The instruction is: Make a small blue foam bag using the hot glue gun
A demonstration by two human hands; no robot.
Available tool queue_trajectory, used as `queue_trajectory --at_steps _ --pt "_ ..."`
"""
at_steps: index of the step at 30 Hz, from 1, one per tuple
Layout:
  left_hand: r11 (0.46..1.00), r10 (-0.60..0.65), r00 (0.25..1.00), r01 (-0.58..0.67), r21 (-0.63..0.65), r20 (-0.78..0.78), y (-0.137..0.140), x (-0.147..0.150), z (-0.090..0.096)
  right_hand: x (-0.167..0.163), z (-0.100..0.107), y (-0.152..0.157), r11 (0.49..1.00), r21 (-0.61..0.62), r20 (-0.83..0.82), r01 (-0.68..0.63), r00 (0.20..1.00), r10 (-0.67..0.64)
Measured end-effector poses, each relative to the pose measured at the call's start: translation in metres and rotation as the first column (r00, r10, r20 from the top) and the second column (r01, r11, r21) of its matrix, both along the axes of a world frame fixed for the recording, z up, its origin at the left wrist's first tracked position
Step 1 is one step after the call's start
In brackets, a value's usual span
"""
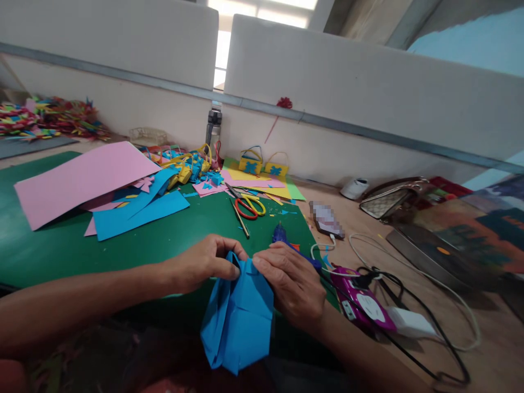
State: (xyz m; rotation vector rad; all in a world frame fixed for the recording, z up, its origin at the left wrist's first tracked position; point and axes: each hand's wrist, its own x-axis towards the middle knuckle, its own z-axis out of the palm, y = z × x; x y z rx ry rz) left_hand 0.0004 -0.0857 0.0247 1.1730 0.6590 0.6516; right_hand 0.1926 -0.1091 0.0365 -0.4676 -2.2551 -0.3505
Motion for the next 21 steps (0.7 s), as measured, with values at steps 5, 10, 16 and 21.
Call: queue_trajectory --at_steps 5,10,16,21 --pt "1.0 0.01 1.0 -0.01 0.001 -0.004 -0.0008 0.0006 -0.0001 0.001 -0.0008 -0.0002 1.0 -0.001 0.008 0.013 1.0 -0.013" --pt "1.0 0.027 1.0 -0.027 -0.006 0.001 -0.0024 0.0014 -0.0002 0.0025 -0.0017 0.0001 0.999 0.03 0.036 0.011 0.999 -0.012" --pt "0.999 0.053 0.999 -0.054 -0.009 -0.01 -0.0033 0.0033 0.0032 0.0018 0.0013 -0.0012 0.998 0.06 0.069 0.035 0.997 -0.039" --pt "0.998 0.067 0.998 -0.067 -0.021 -0.018 -0.0039 0.0045 0.0031 0.0012 0.0019 -0.0011 0.998 0.046 0.079 0.032 0.996 -0.035"
